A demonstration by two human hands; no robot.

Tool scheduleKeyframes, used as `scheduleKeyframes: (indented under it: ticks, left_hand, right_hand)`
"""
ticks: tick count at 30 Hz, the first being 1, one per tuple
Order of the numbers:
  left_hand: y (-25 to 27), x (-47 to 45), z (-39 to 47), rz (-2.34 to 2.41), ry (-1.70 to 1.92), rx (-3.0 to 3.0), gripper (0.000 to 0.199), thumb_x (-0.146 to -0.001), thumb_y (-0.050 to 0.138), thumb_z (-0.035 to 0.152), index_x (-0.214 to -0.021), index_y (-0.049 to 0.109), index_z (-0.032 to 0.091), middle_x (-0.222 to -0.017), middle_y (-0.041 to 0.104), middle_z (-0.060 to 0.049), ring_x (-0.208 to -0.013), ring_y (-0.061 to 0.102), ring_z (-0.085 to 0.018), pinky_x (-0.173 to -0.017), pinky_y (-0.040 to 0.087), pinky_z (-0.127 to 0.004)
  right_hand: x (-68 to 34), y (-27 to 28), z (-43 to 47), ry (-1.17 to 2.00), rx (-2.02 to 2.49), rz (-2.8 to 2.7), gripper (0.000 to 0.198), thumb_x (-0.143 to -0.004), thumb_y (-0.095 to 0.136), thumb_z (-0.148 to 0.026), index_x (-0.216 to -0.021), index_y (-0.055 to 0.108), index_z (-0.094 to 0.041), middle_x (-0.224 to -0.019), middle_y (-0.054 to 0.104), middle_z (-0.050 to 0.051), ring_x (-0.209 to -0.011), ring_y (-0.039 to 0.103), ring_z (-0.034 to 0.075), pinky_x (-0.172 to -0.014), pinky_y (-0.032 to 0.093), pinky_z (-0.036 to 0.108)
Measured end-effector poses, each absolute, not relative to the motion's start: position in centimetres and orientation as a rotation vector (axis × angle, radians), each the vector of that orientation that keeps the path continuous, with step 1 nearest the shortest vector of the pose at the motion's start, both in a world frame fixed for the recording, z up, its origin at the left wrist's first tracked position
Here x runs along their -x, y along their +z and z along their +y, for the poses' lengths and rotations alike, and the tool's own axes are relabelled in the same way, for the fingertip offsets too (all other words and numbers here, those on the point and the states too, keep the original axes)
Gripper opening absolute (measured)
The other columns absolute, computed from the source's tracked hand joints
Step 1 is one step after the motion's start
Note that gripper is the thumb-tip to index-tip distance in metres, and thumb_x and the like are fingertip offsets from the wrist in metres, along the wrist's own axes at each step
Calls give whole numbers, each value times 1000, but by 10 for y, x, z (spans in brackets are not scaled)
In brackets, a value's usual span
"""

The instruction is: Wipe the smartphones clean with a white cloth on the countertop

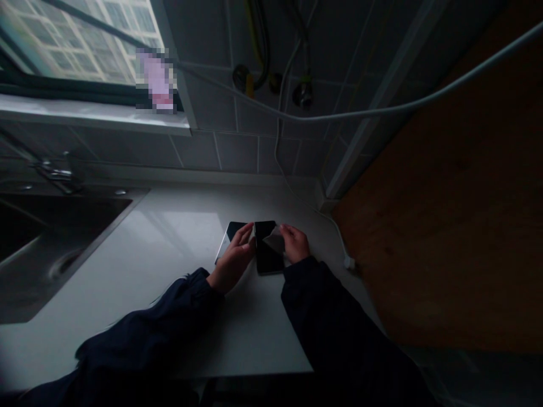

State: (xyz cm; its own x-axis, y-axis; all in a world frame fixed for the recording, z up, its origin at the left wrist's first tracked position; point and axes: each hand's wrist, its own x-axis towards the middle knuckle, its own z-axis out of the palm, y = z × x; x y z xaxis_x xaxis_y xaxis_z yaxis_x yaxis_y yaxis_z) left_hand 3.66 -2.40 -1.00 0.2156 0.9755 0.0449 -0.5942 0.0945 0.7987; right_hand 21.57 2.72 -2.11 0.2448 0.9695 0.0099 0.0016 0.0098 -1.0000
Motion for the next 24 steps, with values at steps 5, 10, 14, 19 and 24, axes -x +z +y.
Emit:
scheduleKeyframes:
  ticks: [5,10,14,19,24]
  left_hand:
    - [6,-33,-31,654,1225,-749,63,-77,63,34,-139,51,29,-163,35,-7,-145,41,-31,-120,33,-48]
    - [7,-32,-34,635,1186,-797,59,-78,62,38,-136,54,29,-162,37,-8,-148,37,-31,-118,34,-48]
    - [1,-32,-29,649,1227,-797,59,-79,64,36,-135,53,26,-160,40,-11,-148,38,-30,-118,34,-47]
    - [-2,-40,-29,618,1249,-583,72,-79,65,38,-146,45,20,-147,56,-13,-135,53,-30,-116,38,-45]
    - [2,-47,-40,551,1011,-474,62,-87,63,49,-142,55,20,-124,71,-11,-115,67,-34,-95,56,-44]
  right_hand:
    - [-213,-23,30,1116,1245,-903,48,-62,81,-65,-68,68,-19,-66,70,1,-63,65,19,-60,51,30]
    - [-208,-22,29,1211,1186,-816,46,-55,88,-58,-67,68,-19,-64,71,1,-60,66,18,-59,52,29]
    - [-199,-22,25,1304,1135,-732,46,-52,91,-56,-66,67,-20,-64,72,1,-59,68,19,-59,55,31]
    - [-184,-19,17,1408,1063,-670,47,-54,91,-56,-75,70,-20,-74,76,4,-68,72,22,-66,60,35]
    - [-184,-11,10,1461,1004,-677,45,-63,88,-57,-84,71,-21,-80,77,4,-75,73,23,-71,60,35]
